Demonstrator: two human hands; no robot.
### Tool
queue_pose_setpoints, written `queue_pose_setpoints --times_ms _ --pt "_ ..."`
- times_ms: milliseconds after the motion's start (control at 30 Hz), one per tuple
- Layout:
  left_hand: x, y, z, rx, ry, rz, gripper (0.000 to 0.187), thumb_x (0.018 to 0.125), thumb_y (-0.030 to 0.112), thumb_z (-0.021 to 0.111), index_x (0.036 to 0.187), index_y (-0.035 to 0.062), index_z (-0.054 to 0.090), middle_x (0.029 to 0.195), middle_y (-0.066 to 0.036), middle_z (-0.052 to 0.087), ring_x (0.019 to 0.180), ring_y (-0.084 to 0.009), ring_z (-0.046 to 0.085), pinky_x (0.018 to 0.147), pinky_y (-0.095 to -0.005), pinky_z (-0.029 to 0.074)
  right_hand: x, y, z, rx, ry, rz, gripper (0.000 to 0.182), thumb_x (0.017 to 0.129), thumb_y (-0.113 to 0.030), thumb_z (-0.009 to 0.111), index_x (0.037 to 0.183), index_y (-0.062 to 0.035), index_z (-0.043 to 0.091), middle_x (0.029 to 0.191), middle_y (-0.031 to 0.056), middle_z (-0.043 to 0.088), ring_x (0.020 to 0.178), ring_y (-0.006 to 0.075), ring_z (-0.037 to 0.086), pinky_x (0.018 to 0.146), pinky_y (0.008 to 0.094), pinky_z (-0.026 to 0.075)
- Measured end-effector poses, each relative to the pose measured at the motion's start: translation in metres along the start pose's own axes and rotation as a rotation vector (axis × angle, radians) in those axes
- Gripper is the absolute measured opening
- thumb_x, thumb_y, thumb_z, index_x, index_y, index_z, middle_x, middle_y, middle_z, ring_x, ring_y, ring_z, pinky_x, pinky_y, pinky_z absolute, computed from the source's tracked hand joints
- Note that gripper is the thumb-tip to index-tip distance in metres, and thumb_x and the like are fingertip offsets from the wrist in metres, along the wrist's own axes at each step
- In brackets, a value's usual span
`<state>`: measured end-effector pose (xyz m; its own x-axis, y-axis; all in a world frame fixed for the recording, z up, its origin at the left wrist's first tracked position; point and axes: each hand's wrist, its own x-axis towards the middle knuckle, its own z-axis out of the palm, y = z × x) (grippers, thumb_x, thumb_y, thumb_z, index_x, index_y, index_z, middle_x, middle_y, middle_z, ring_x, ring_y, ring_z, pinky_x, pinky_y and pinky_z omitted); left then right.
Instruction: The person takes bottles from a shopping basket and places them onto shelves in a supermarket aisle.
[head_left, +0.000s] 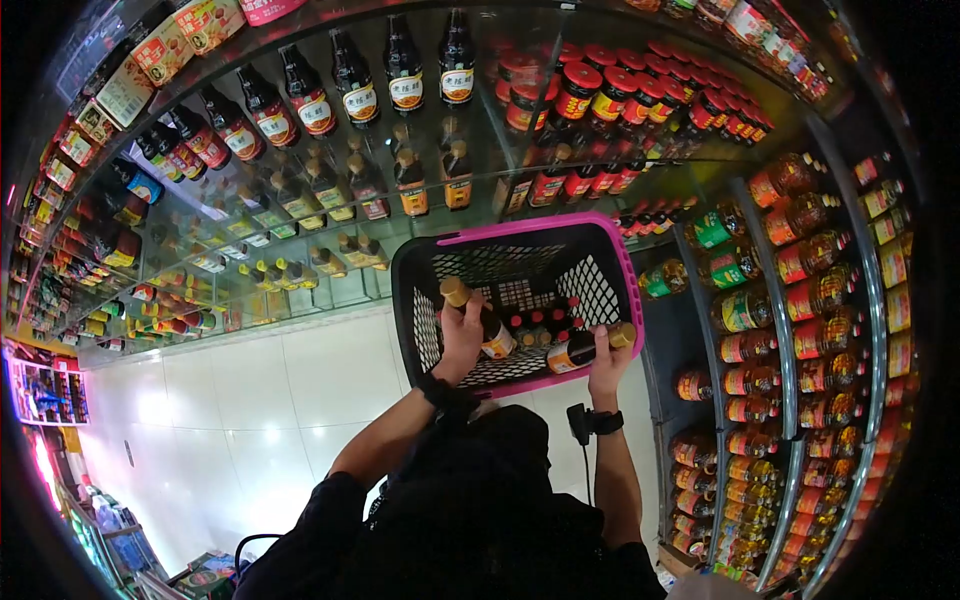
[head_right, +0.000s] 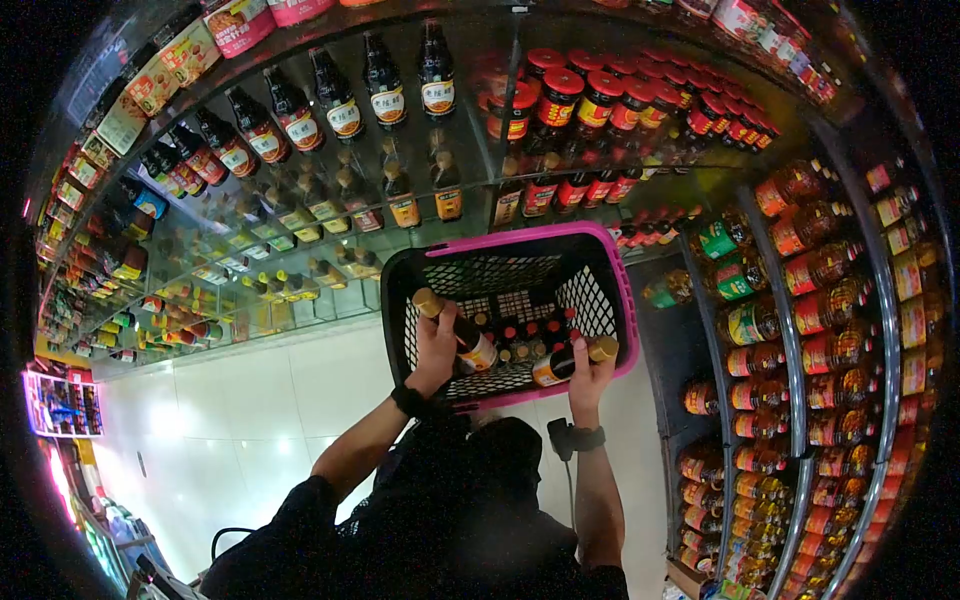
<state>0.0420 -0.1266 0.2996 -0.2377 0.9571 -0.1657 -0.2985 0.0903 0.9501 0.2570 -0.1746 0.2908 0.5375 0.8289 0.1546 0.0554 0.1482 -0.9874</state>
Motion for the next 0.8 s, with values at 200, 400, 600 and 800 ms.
queue_pose_setpoints --times_ms 200,400,600,800 --pt "0.033 -0.027 0.021 -0.028 -0.052 0.004 0.014 0.085 0.015 0.052 0.092 0.0035 0.047 0.082 -0.001 0.053 0.075 -0.0094 0.048 0.068 -0.0250 0.039 0.044 0.003 0.004 -0.284 -0.323 -0.126 0.017 0.082 -0.015 0.057 0.088 -0.0024 0.047 0.084 0.0053 0.048 0.080 0.0153 0.047 0.074 0.0287 0.039" --pt "0.063 -0.055 0.049 0.020 -0.110 0.030 0.019 0.085 0.020 0.055 0.092 0.0039 0.047 0.083 0.000 0.051 0.078 -0.0098 0.047 0.071 -0.0253 0.038 0.103 0.061 0.014 -0.229 -0.551 -0.103 0.025 0.078 -0.011 0.063 0.095 -0.0029 0.046 0.089 0.0056 0.041 0.081 0.0189 0.042 0.075 0.0326 0.035" --pt "0.098 -0.113 0.075 0.136 -0.089 0.007 0.015 0.085 0.014 0.056 0.091 0.0036 0.047 0.080 0.000 0.051 0.076 -0.0102 0.047 0.069 -0.0249 0.039 0.153 0.140 0.018 0.101 -0.736 0.251 0.029 0.077 -0.006 0.064 0.098 -0.0068 0.045 0.091 0.0025 0.044 0.078 0.0140 0.048 0.070 0.0284 0.041" --pt "0.128 -0.180 0.083 0.121 -0.014 -0.002 0.018 0.082 0.015 0.059 0.092 0.0029 0.049 0.084 -0.002 0.054 0.078 -0.0121 0.050 0.071 -0.0262 0.040 0.178 0.184 0.026 -0.254 -0.734 0.030 0.027 0.071 0.000 0.067 0.092 -0.0045 0.050 0.091 0.0019 0.049 0.083 0.0107 0.049 0.070 0.0246 0.041"
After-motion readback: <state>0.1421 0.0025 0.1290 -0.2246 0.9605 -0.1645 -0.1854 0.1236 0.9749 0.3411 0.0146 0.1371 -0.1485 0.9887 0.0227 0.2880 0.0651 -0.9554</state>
